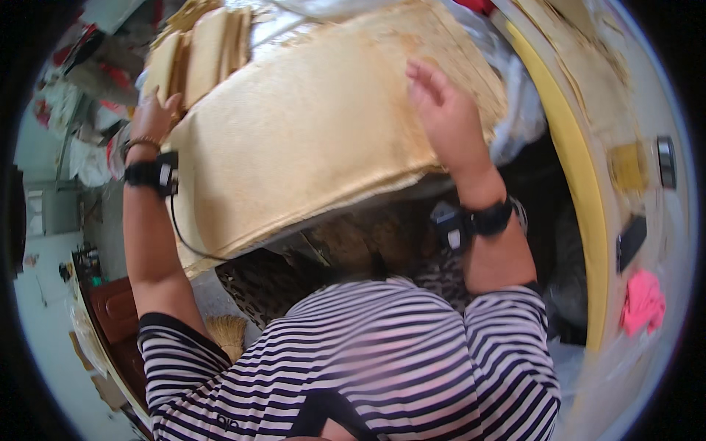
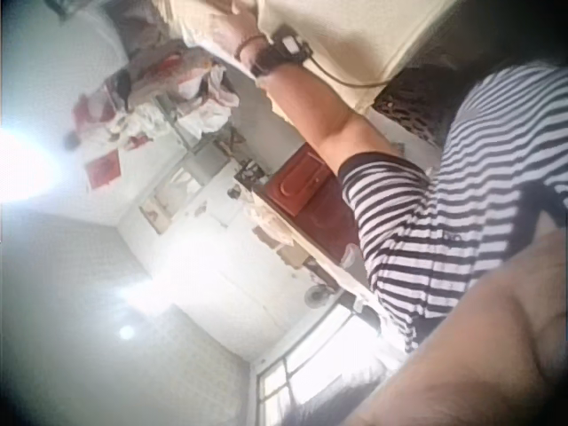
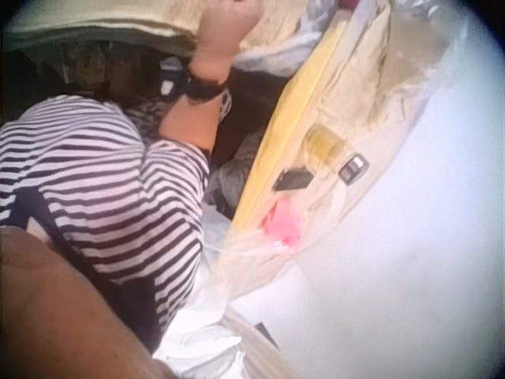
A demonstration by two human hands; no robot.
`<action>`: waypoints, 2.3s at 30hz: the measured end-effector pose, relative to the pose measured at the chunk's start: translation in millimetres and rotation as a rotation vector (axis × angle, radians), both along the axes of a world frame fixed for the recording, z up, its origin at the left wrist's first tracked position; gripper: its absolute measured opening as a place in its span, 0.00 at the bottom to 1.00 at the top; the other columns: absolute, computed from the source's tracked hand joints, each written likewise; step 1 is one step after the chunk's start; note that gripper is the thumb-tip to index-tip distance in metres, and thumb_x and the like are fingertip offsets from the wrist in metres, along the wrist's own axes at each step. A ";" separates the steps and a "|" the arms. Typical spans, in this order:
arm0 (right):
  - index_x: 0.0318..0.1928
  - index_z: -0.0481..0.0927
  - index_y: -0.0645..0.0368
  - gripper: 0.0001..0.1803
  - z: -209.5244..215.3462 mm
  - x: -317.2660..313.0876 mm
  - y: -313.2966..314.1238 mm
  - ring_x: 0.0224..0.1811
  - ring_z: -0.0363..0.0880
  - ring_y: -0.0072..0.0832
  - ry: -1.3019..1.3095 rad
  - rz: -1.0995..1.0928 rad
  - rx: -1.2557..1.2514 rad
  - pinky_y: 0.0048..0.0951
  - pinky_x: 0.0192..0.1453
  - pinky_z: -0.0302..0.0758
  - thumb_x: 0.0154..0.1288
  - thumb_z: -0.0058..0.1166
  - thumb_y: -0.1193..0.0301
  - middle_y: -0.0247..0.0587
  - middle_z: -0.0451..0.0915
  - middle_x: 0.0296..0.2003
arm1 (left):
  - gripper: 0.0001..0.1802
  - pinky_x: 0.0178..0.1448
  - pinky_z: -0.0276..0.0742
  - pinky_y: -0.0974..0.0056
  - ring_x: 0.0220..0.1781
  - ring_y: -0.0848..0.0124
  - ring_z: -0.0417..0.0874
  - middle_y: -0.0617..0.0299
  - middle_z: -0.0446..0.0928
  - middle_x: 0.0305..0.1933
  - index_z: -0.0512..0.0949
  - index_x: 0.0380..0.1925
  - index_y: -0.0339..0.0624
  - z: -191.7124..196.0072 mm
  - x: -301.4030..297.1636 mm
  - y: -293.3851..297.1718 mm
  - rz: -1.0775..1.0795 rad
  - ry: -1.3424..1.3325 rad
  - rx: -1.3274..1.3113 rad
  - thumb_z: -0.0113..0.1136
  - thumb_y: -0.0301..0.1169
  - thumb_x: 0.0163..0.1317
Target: The person repeatedly picks up thin, flat sheets from a stack, folds them in half, and places them back on the pile. The hands smooth each sheet before folding and continue the cycle without using tools.
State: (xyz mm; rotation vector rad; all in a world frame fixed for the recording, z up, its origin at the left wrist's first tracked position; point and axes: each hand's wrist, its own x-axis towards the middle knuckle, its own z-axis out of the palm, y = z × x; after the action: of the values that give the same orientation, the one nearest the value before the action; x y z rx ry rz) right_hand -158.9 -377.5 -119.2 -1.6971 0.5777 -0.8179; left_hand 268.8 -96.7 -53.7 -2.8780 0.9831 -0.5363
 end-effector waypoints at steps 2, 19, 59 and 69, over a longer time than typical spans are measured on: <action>0.69 0.79 0.60 0.24 7.7 -23.7 -23.7 0.53 0.87 0.28 0.169 -0.070 0.141 0.27 0.59 0.81 0.81 0.56 0.61 0.42 0.87 0.53 | 0.26 0.62 0.82 0.49 0.58 0.46 0.87 0.43 0.86 0.55 0.82 0.60 0.39 11.5 -81.8 -24.4 -0.298 -0.021 -0.057 0.64 0.48 0.73; 0.56 0.85 0.61 0.20 -9.2 -87.3 -63.9 0.41 0.89 0.30 0.103 0.045 0.373 0.31 0.47 0.85 0.83 0.49 0.59 0.42 0.89 0.43 | 0.16 0.62 0.84 0.55 0.60 0.59 0.86 0.65 0.87 0.59 0.87 0.50 0.49 -45.4 -313.2 -97.2 -0.817 0.107 -0.082 0.72 0.42 0.65; 0.59 0.87 0.64 0.15 19.8 -26.1 44.3 0.50 0.88 0.25 0.044 0.351 -0.203 0.27 0.58 0.82 0.81 0.57 0.69 0.43 0.91 0.47 | 0.09 0.40 0.81 0.73 0.39 0.79 0.87 0.62 0.90 0.45 0.87 0.49 0.37 -46.2 -299.3 98.6 -0.340 0.745 -0.874 0.63 0.28 0.77; 0.50 0.89 0.58 0.12 30.7 122.3 261.8 0.54 0.86 0.44 -0.142 0.784 -0.860 0.40 0.60 0.82 0.72 0.63 0.68 0.46 0.89 0.49 | 0.06 0.51 0.82 0.56 0.46 0.57 0.85 0.60 0.85 0.42 0.89 0.41 0.46 -93.8 -269.9 257.2 0.094 -0.102 -0.689 0.66 0.31 0.68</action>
State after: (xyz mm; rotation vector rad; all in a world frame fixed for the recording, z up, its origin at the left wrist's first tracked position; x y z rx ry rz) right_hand -36.6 -115.8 -88.5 -2.3459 -0.6310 -0.6090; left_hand -1.2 160.6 -147.5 -3.3944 0.7477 -1.2053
